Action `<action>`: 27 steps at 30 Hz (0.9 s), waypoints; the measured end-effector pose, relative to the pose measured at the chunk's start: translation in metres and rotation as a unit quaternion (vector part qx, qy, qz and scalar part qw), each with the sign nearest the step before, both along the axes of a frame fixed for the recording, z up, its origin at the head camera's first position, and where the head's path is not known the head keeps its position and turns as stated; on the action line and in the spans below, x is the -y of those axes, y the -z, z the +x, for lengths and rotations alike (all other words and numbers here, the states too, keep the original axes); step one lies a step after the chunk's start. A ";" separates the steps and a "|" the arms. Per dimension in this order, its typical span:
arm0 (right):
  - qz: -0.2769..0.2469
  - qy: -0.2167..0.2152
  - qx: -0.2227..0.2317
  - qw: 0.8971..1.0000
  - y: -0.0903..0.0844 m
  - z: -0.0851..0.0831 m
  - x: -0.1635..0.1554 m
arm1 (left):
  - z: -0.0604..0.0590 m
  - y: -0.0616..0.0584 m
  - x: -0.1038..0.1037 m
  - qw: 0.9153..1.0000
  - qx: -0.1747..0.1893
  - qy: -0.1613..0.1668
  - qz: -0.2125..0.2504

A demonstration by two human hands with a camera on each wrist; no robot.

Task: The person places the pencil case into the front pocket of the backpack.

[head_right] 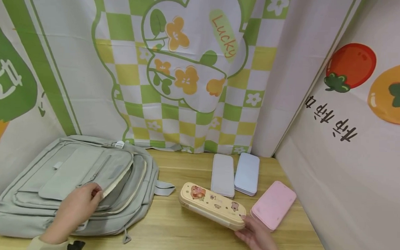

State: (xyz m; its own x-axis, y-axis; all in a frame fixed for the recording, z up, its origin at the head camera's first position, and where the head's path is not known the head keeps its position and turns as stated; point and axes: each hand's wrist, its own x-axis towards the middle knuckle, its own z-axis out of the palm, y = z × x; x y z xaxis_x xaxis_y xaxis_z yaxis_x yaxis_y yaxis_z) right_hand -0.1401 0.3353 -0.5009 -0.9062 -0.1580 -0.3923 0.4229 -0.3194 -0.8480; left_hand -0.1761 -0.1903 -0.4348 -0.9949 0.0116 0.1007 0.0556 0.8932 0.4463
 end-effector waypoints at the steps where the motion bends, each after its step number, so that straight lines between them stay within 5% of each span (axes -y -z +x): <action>1: -0.005 -0.006 -0.005 1.000 -0.002 -0.001 0.002 | 0.000 -0.001 0.001 1.000 0.000 -0.003 0.003; 12: -0.060 -0.085 -0.029 0.994 -0.009 -0.010 0.031 | 0.001 -0.012 0.007 0.999 -0.031 -0.017 0.021; 19: 0.007 -0.092 -0.058 0.994 -0.009 -0.025 0.066 | 0.000 -0.019 0.018 0.997 -0.066 -0.016 0.025; 27: 0.073 -0.106 -0.089 0.988 -0.018 -0.046 0.102 | -0.002 -0.027 0.027 0.997 -0.058 -0.023 0.055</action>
